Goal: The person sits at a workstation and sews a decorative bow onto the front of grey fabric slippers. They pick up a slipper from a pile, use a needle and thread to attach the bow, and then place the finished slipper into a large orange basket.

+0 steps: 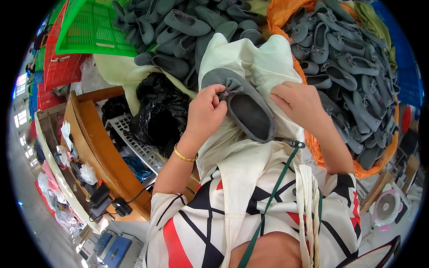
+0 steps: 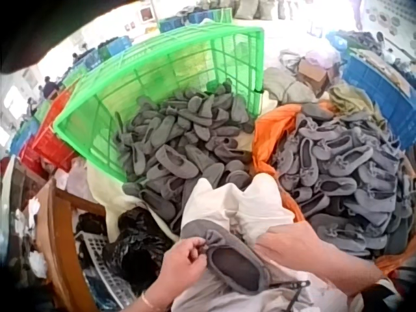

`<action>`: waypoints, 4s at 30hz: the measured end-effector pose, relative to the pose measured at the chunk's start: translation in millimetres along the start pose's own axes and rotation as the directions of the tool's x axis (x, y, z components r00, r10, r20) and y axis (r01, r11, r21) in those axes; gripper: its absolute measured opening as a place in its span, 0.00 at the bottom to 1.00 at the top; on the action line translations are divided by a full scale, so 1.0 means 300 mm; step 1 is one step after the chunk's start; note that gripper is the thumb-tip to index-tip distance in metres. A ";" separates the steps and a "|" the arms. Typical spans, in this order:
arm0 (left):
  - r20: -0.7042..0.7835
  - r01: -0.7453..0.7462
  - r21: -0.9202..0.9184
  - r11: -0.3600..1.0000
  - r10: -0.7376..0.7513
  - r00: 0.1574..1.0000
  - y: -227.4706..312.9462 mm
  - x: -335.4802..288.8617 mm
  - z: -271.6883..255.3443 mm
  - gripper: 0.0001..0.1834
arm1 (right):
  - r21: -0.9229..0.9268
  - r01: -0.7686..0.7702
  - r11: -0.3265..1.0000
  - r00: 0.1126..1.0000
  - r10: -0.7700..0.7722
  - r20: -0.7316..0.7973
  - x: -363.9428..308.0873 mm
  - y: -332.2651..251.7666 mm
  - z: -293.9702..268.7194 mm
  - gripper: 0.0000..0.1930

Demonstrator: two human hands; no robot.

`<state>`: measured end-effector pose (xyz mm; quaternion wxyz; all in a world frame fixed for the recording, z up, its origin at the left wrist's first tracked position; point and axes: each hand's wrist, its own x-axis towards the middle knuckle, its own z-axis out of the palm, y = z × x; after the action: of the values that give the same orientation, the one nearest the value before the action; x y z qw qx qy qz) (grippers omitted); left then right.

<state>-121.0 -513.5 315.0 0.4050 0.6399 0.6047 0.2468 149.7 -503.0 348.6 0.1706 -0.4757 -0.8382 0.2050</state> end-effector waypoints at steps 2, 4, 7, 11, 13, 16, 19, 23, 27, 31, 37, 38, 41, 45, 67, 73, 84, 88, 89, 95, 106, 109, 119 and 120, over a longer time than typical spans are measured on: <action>0.020 0.065 -0.013 0.998 -0.065 0.998 0.008 0.013 0.007 0.15 | -0.040 -0.009 0.999 1.000 0.009 -0.010 -0.030 0.013 -0.019 0.03; 0.013 0.087 0.019 0.996 -0.087 0.996 0.028 0.028 0.020 0.19 | 0.002 -0.014 1.000 0.996 0.014 -0.086 -0.039 0.019 -0.019 0.02; -0.002 0.071 0.304 0.950 -0.074 0.997 0.071 0.072 0.031 0.36 | 0.184 0.015 0.983 0.961 0.037 -0.275 -0.023 -0.007 0.008 0.04; 0.001 0.117 0.541 0.833 -0.140 0.990 0.107 0.124 0.036 0.42 | 0.342 0.229 0.912 0.906 -0.071 -0.417 0.013 -0.075 0.063 0.06; 0.008 0.096 0.603 0.792 -0.126 0.992 0.097 0.150 0.034 0.45 | 0.420 0.345 0.839 0.890 -0.151 -0.429 0.030 -0.098 0.116 0.07; 0.080 0.033 0.660 0.751 -0.114 0.990 0.103 0.170 0.023 0.47 | 0.608 0.357 0.709 0.928 -0.195 -0.317 0.048 -0.141 0.197 0.07; 0.110 0.028 0.653 0.757 -0.132 0.985 0.123 0.173 0.015 0.39 | 0.709 0.267 0.653 0.961 -0.237 -0.144 0.064 -0.167 0.228 0.06; 0.064 0.100 0.449 0.888 -0.143 0.988 0.042 0.154 -0.014 0.23 | 0.764 0.190 0.616 0.980 -0.166 -0.111 0.066 -0.150 0.199 0.02; 0.088 0.375 -0.428 0.822 -0.375 0.923 -0.022 0.072 -0.009 0.08 | 0.994 -0.090 0.063 0.956 0.286 0.068 0.077 -0.099 0.211 0.04; 0.064 0.333 -0.451 0.828 -0.342 0.938 0.002 0.051 0.003 0.06 | 0.977 -0.109 0.185 0.922 0.386 0.030 0.101 -0.061 0.224 0.06; -0.035 0.269 0.238 0.933 -0.269 0.963 0.024 0.086 0.005 0.21 | 0.768 0.005 0.640 0.979 0.155 -0.135 0.079 -0.101 0.197 0.03; -0.044 0.259 0.276 0.926 -0.257 0.965 0.037 0.092 0.004 0.21 | 0.731 0.045 0.681 0.990 0.065 -0.122 0.069 -0.116 0.172 0.03; -0.045 0.287 0.202 0.936 -0.284 0.958 0.049 0.100 0.001 0.21 | 0.732 0.197 0.652 0.979 -0.092 -0.182 0.045 -0.148 0.192 0.01; 0.034 0.420 -0.299 0.857 -0.430 0.902 -0.003 0.072 0.000 0.13 | 0.611 0.174 0.772 0.962 -0.001 -0.273 0.063 -0.127 0.194 0.01; -0.103 0.280 -0.606 0.744 -0.423 0.900 -0.023 -0.025 0.071 0.05 | 0.418 -0.104 0.902 0.995 0.095 0.043 0.106 -0.081 0.266 0.05; -0.086 0.294 -0.619 0.728 -0.435 0.896 -0.026 -0.020 0.071 0.07 | 0.412 -0.113 0.904 0.993 0.085 0.084 0.113 -0.072 0.270 0.06; 0.027 0.400 -0.597 0.695 -0.481 0.876 -0.014 -0.012 0.029 0.08 | 0.490 -0.174 0.854 0.984 0.136 0.112 0.106 -0.073 0.321 0.04; 0.077 0.448 -0.613 0.650 -0.516 0.853 -0.008 -0.011 0.006 0.08 | 0.575 -0.106 0.811 0.992 0.130 -0.001 0.112 -0.086 0.359 0.04; 0.083 0.444 -0.613 0.654 -0.506 0.859 -0.012 -0.012 -0.001 0.07 | 0.594 -0.078 0.801 0.991 0.126 -0.040 0.118 -0.087 0.367 0.05; 0.098 0.429 -0.623 0.655 -0.478 0.873 -0.021 -0.021 -0.022 0.06 | 0.381 0.028 0.924 0.997 -0.055 0.060 0.148 -0.069 0.310 0.03; 0.077 0.386 -0.638 0.667 -0.443 0.893 0.002 -0.040 -0.025 0.06 | 0.380 0.099 0.920 0.978 -0.161 0.134 0.164 -0.055 0.244 0.03; 0.076 0.381 -0.642 0.665 -0.440 0.895 0.001 -0.043 -0.024 0.06 | 0.417 0.096 0.904 0.980 -0.158 0.117 0.164 -0.058 0.247 0.03; 0.141 0.394 -0.621 0.678 -0.398 0.906 -0.009 -0.031 -0.036 0.06 | 0.490 0.080 0.868 0.991 -0.124 0.058 0.158 -0.053 0.283 0.03; 0.160 0.404 -0.621 0.672 -0.396 0.904 -0.012 -0.028 -0.040 0.07 | 0.488 0.075 0.870 0.992 -0.114 0.051 0.156 -0.054 0.288 0.03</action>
<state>-134.0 -519.1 320.1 0.6459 0.3159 0.6063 0.3397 73.5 -485.7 287.0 0.2613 -0.3681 -0.7882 0.4182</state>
